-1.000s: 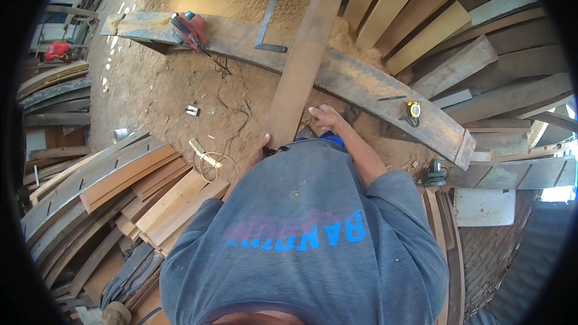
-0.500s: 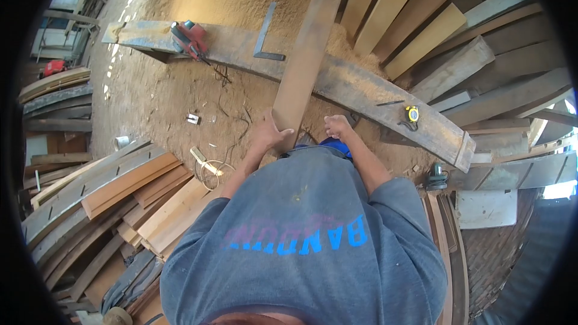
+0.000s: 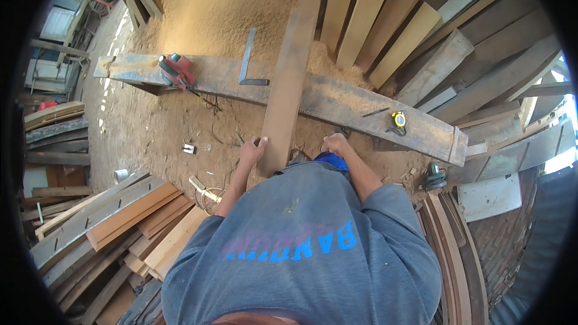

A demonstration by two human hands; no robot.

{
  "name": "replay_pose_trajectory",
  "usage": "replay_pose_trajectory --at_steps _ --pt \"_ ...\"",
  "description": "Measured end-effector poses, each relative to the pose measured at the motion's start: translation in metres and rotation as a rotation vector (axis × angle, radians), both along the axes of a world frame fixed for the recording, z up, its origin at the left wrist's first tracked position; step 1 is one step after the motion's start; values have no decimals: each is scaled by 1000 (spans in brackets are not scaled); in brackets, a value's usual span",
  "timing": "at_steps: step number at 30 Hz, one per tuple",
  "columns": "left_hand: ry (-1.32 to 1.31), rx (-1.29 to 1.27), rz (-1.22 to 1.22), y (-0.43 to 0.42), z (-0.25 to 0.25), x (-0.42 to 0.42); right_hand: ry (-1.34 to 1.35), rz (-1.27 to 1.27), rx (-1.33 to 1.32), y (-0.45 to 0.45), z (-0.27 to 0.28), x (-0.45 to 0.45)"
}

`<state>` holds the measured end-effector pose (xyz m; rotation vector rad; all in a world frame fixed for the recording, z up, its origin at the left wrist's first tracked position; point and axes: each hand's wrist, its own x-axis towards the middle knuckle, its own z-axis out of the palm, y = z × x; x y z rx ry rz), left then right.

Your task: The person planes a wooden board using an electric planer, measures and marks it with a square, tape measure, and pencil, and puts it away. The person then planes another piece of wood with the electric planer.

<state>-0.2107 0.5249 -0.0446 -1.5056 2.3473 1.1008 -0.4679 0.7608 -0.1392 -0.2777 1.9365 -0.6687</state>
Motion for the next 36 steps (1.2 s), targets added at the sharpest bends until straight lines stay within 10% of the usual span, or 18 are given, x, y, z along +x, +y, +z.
replay_pose_trajectory --at_steps 15,27,36 --pt "139 101 20 -6 -37 13 776 -154 -93 129 -38 -99" --pt "145 315 198 20 -21 21 453 143 -134 112 -39 -38" --pt "167 464 248 22 -54 28 -103 -121 -85 32 35 -25"
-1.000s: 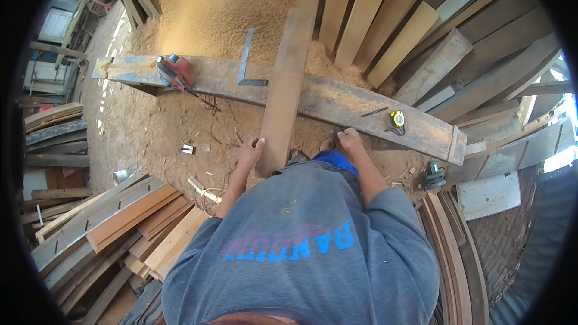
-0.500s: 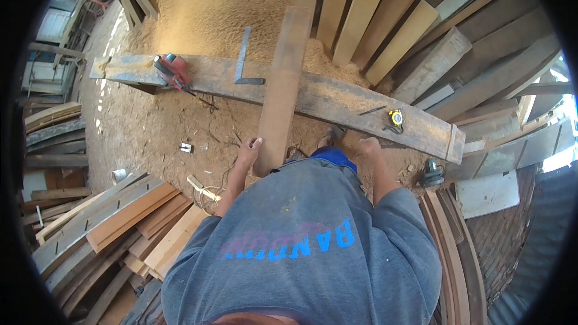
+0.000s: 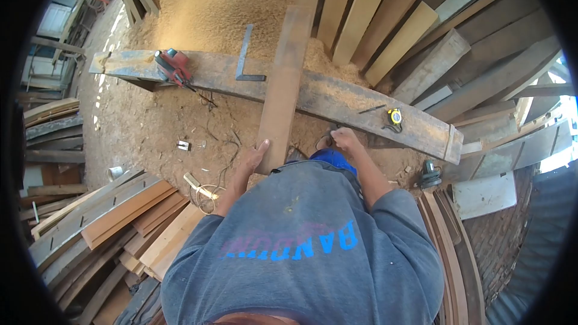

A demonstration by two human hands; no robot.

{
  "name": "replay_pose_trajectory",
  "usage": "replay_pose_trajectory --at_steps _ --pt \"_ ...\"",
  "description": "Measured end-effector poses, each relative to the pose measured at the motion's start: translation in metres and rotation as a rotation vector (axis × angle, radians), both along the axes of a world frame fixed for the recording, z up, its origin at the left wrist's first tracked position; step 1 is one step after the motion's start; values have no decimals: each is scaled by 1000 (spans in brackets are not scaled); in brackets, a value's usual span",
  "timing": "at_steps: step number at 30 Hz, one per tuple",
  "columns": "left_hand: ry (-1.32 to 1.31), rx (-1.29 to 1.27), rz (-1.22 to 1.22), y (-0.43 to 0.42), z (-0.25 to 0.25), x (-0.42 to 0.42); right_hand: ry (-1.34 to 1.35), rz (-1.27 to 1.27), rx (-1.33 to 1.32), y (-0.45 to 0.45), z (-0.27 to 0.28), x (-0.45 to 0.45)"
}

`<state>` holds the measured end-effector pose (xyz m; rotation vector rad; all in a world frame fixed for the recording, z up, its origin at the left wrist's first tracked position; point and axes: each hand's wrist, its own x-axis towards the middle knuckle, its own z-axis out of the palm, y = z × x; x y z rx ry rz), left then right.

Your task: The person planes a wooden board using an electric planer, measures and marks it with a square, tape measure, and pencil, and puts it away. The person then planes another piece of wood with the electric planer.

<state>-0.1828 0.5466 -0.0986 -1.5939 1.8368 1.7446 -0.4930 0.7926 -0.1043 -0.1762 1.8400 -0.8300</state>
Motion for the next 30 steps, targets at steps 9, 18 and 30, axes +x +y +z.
replay_pose_trajectory --at_steps 9,18,30 --pt "-16 73 -2 7 23 -5 -299 39 -214 -120 39 100" --pt "386 596 225 0 26 3 -120 -230 -308 -130 73 116" --pt "590 484 357 31 -9 -8 -100 64 -353 -145 28 93"
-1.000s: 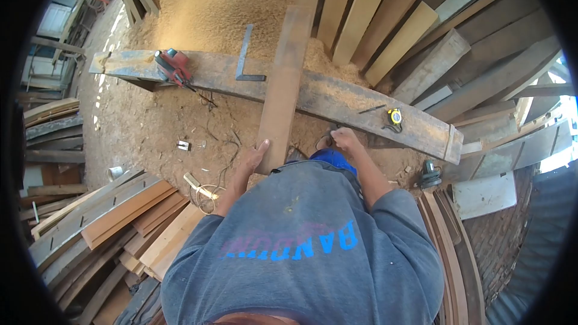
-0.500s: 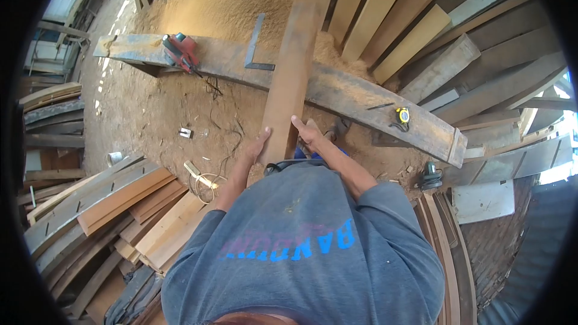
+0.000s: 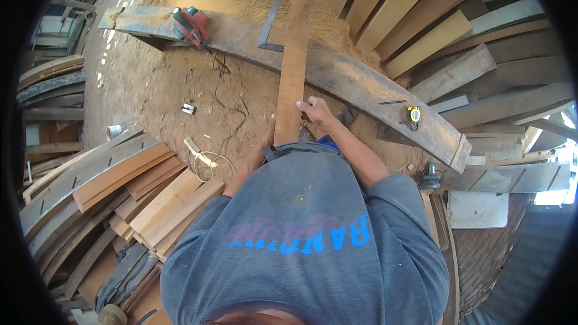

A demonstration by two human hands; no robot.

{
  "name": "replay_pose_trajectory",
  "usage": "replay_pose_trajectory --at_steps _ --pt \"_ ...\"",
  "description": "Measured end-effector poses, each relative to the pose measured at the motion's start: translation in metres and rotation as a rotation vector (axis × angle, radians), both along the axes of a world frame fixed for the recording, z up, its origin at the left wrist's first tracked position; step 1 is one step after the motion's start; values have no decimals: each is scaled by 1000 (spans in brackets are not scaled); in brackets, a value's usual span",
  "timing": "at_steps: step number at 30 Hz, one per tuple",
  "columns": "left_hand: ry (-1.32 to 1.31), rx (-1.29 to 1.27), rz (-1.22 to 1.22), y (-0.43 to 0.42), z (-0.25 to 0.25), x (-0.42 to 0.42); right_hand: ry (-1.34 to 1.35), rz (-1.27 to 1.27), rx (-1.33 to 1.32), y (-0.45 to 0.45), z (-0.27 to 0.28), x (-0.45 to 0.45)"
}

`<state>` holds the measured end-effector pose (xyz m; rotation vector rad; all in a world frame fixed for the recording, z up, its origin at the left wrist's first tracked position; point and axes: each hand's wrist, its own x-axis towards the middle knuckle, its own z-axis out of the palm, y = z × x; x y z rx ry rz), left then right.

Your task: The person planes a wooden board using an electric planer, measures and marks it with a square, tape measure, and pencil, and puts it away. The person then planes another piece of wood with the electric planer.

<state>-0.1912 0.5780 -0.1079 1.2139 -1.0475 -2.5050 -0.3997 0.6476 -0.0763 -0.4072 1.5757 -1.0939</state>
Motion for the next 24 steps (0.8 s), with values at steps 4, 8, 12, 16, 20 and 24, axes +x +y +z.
replay_pose_trajectory --at_steps 4,8,12,16,20,24 --pt "-17 -16 4 2 4 1 -107 -14 26 1 -2 4" --pt "-31 -23 0 5 6 2 -128 4 16 -1 13 -1" --pt "-44 -23 -7 3 7 2 188 153 41 -7 29 10" --pt "-50 -18 -19 1 8 -1 467 266 56 -4 23 10" --pt "-55 -12 -31 1 9 -2 594 501 216 -18 69 -11" --pt "-65 -12 -32 2 9 -2 -174 322 -234 -22 202 -15"
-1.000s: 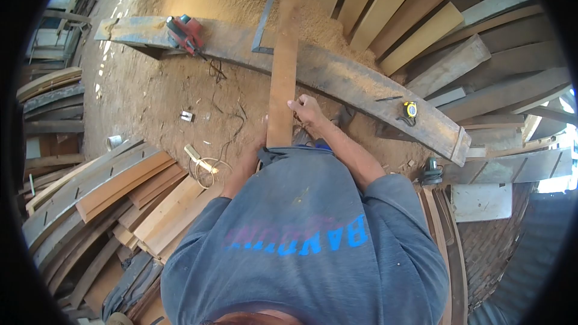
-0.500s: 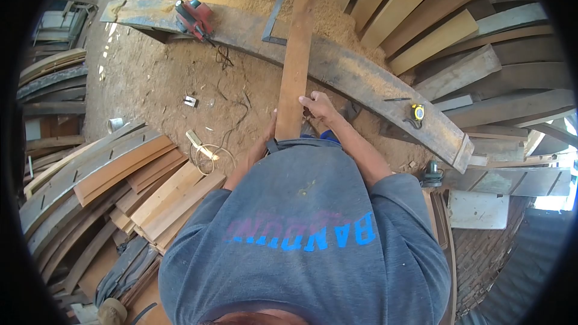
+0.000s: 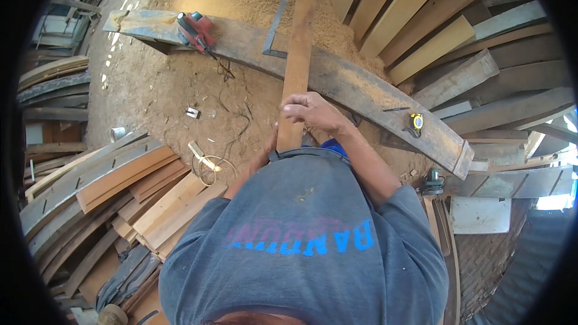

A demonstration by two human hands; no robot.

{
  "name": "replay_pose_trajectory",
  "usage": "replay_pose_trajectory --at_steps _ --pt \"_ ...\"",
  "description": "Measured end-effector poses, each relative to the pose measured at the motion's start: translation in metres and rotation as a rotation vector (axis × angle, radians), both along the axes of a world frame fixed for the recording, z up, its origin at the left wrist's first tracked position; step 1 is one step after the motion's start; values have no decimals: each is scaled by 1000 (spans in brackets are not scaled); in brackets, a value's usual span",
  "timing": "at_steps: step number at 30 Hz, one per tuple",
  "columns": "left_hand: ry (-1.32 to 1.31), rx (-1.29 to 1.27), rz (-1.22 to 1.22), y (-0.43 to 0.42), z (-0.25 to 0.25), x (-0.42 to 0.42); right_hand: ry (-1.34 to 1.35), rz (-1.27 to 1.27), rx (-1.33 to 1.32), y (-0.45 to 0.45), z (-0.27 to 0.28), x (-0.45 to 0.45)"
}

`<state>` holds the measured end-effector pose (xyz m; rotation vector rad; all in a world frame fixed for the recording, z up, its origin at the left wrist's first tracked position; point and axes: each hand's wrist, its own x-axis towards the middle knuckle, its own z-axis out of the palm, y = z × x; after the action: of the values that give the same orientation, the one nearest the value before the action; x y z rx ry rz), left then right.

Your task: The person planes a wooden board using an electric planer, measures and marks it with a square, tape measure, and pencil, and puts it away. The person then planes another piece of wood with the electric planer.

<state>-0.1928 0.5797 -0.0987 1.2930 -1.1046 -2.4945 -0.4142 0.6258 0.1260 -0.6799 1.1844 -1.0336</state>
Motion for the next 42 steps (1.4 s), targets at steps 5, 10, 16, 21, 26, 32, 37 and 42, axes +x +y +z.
replay_pose_trajectory --at_steps 5,10,16,21,26,32,37,42 --pt "-14 -5 -2 1 0 -1 -504 275 -798 -3 161 25" --pt "-41 -17 8 2 4 7 -964 131 -1180 6 260 79" --pt "-49 -47 36 6 -1 6 -1010 15 -1213 17 252 99" --pt "-76 -60 21 5 3 7 -222 264 -842 -5 181 52" --pt "-123 -61 -25 0 9 6 164 -119 -295 -13 55 43" --pt "-171 -93 -66 -4 11 5 572 -167 -62 22 -32 -2" --pt "-200 -99 -66 -7 12 12 781 -182 109 54 -71 -18" --pt "-228 -143 -86 -5 10 7 879 -2 277 60 -94 -8"
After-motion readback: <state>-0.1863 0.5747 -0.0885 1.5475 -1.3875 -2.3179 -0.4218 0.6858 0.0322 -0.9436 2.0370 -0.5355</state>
